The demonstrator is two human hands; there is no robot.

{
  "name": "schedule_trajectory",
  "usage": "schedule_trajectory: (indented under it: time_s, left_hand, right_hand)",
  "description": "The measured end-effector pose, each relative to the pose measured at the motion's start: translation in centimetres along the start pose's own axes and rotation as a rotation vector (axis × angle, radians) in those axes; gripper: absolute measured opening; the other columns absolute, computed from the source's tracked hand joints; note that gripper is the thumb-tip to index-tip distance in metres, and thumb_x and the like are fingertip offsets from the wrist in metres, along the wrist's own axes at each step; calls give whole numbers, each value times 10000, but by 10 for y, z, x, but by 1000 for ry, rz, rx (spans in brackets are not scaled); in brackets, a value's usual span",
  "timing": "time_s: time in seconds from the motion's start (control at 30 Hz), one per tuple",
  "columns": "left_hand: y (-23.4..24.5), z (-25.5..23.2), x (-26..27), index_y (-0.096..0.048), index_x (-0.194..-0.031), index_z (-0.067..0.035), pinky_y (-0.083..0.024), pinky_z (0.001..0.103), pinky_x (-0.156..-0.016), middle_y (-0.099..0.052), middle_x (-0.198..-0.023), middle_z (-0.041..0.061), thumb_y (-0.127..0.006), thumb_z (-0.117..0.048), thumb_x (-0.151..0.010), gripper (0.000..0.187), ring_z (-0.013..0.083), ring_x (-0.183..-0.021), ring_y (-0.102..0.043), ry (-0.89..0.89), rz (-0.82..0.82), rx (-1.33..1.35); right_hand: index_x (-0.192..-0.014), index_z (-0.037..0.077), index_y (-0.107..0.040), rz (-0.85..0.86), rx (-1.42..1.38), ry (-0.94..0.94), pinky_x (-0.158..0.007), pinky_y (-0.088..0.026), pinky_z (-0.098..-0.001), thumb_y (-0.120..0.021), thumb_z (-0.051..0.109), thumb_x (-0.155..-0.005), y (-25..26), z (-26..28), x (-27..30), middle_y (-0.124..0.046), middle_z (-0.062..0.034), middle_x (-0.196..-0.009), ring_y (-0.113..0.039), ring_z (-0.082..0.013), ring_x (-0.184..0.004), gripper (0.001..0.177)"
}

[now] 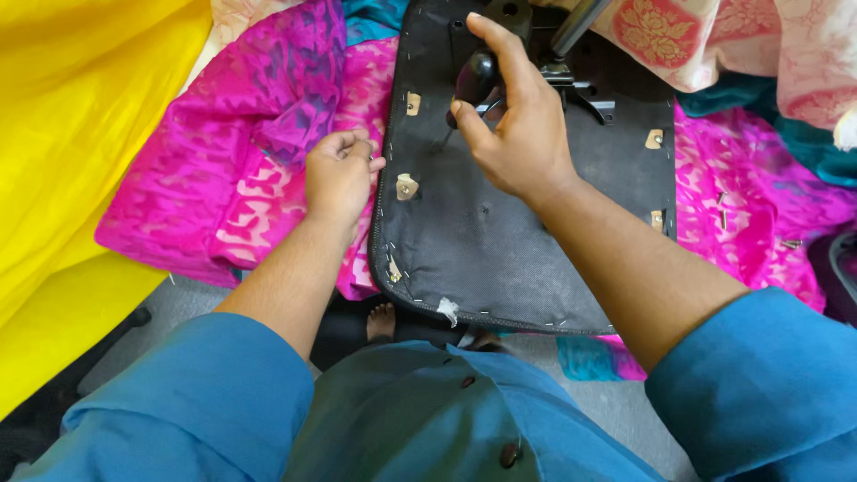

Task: The person uses a screwdriver to fasten screws into the underside of an office chair seat. They repeatedly pick up screws, align them with holes in the seat base, and tighten them while the chair remains upside down on a patterned cloth.

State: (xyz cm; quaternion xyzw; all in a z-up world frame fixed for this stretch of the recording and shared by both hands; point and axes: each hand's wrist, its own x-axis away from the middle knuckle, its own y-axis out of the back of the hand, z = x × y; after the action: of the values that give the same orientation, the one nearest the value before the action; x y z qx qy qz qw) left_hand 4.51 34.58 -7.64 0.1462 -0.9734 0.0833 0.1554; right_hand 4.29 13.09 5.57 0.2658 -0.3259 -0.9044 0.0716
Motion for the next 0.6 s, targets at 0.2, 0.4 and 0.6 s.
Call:
schedule_trajectory:
  time_s: [0.2, 0.4, 0.6]
  left_hand:
    - [-9, 0, -26, -685, -1230, -31, -548, 254, -707, -750, -1050, 64, -634, -115, -950, 297, 150, -875, -753, 26, 165, -115]
    - [-31, 8, -44, -676, -1221, -37, -584, 242, -779, -751, -1084, 36, -614, -111, -962, 276, 123, -941, -751, 31, 309, -115]
    - [-40, 8, -64, -686, -1155, -8, -538, 254, -755, -741, -1006, 73, -697, -92, -972, 202, 147, -888, -702, 70, 294, -142]
  right_hand:
    - [-1599, 213, -475, 31, 220, -73, -824, -572, -337, -803, 114, -969, -3, 10, -1, -685, -89, -1130, -670, -214, -950, 717]
    - [-1565, 171, -472, -7, 93, -65, -910, -638, -295, -699, 93, -996, 0, 11, -4, -654, -111, -1311, -697, -227, -1145, 618]
    - [-1523, 134, -523, -40, 134, -72, -947, -610, -314, -730, 102, -1005, 9, 0, 1, -670, -117, -1450, -711, -245, -1271, 558]
